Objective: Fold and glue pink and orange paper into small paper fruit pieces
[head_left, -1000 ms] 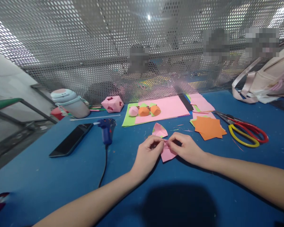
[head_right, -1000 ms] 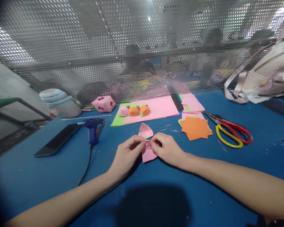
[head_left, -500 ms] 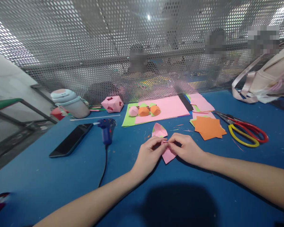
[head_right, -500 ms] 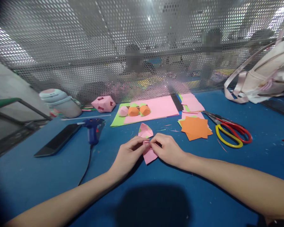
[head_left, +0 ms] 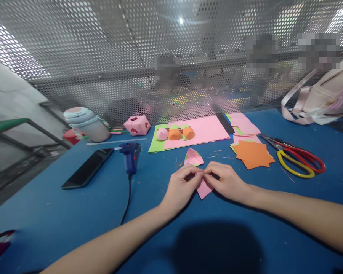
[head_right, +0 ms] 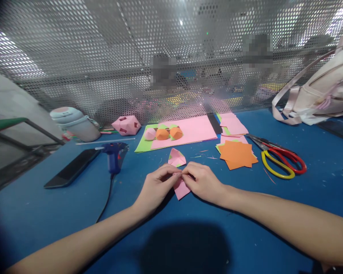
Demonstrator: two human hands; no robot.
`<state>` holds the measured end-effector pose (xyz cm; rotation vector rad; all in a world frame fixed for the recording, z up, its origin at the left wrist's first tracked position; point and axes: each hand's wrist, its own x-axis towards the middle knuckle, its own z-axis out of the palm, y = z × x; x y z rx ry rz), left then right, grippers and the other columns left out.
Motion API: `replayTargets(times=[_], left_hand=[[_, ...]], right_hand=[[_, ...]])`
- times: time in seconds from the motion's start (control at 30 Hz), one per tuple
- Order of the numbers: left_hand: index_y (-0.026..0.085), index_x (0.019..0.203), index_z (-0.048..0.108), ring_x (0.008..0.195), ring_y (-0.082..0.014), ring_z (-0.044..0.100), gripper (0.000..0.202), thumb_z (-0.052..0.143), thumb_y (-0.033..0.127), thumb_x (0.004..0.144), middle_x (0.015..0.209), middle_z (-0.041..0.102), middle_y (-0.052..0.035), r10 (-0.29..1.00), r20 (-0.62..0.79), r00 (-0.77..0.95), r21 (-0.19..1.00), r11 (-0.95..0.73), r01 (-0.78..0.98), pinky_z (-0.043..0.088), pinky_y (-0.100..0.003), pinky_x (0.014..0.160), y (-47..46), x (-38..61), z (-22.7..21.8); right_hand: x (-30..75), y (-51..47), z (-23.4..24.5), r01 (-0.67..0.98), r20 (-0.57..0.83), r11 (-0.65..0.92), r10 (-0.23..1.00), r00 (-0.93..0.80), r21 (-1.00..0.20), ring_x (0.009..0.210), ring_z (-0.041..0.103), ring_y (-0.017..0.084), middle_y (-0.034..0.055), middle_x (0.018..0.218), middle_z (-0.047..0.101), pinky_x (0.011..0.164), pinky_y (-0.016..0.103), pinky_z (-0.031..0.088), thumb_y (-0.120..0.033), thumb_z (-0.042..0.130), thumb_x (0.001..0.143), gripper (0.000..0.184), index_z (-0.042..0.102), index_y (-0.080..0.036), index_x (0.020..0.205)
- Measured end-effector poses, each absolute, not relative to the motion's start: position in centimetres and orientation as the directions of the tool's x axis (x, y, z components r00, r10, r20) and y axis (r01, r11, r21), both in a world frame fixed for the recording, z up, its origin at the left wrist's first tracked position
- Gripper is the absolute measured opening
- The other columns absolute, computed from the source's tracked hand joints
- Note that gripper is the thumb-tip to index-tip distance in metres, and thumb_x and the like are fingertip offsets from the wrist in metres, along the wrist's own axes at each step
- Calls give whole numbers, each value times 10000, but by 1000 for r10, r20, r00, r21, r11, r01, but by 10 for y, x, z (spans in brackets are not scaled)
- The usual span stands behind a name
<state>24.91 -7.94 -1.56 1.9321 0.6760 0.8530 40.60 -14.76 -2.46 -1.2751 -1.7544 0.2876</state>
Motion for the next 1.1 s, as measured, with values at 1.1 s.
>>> replayTargets(times=[1.1], left_hand=[[148, 962, 715, 795, -165, 635, 233, 643, 304, 805, 893, 696, -61, 738, -44, 673, 947, 245, -207, 534, -293, 747, -84, 253, -16]], right_hand=[[411, -147, -17, 533, 436, 308, 891, 129, -788, 751, 551, 141, 16, 784, 619, 699, 277, 432, -213, 514, 876, 141, 632, -181, 806]])
